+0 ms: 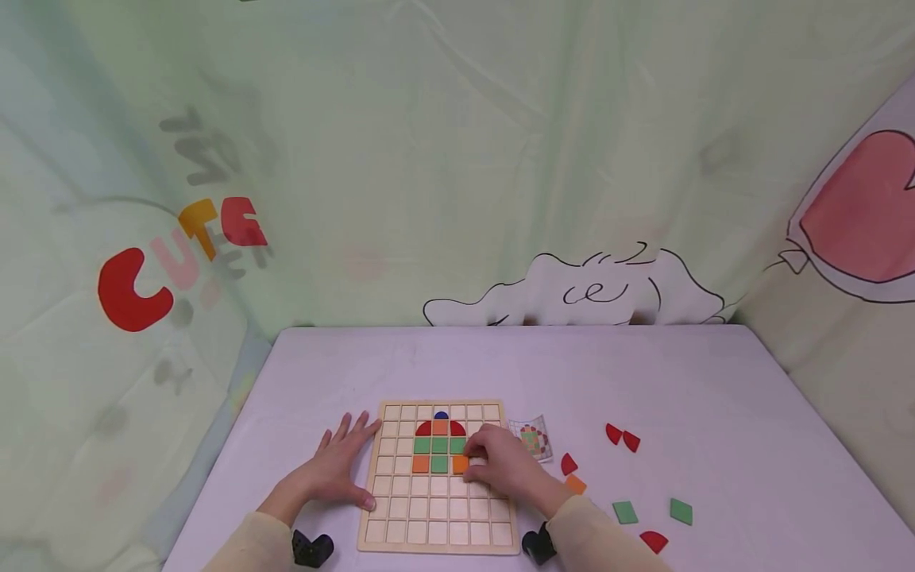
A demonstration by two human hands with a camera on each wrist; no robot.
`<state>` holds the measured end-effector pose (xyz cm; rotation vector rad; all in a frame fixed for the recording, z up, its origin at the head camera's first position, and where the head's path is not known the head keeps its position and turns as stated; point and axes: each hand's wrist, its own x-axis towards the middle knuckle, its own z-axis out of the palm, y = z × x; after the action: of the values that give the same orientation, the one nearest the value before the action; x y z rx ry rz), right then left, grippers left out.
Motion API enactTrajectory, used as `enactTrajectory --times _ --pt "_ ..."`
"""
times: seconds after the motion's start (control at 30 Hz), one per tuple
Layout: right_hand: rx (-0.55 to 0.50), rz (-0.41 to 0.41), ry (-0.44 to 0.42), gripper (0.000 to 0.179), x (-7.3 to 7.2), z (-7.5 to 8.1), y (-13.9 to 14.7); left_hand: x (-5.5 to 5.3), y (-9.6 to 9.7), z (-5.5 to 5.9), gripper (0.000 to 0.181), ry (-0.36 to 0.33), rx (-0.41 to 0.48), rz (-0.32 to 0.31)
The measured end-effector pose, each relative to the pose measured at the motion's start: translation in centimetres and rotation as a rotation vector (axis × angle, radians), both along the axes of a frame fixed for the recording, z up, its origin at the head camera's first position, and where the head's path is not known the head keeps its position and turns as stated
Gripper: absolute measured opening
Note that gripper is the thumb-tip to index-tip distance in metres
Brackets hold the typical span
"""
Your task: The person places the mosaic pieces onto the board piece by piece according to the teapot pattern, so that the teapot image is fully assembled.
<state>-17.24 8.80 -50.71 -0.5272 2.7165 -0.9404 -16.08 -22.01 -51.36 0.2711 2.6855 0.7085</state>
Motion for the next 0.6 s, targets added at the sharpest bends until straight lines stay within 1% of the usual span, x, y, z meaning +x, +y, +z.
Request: enactTrajectory --times 0.13,0.33,0.43,0.6 --pt "0.012 0.006 0.022 0.023 0.0 -0.1 -0.25 -0.05 -0.05 -0.35 0.128 0.009 0.002 -0.001" --pt "0.01 0.027 0.058 0.023 0.03 -0.33 -0.45 0.02 0.0 -0.18 0.128 0.014 -0.009 -0.001" --pt "0.015 0.028 0.072 0.023 0.09 -0.3 -0.52 -0.04 -0.03 -0.33 0.128 0.015 -0.012 -0.001" --pt "0.027 0.025 0.066 0.024 0.11 -0.22 -0.62 -0.06 -0.11 -0.45 0.127 0.018 -0.006 0.0"
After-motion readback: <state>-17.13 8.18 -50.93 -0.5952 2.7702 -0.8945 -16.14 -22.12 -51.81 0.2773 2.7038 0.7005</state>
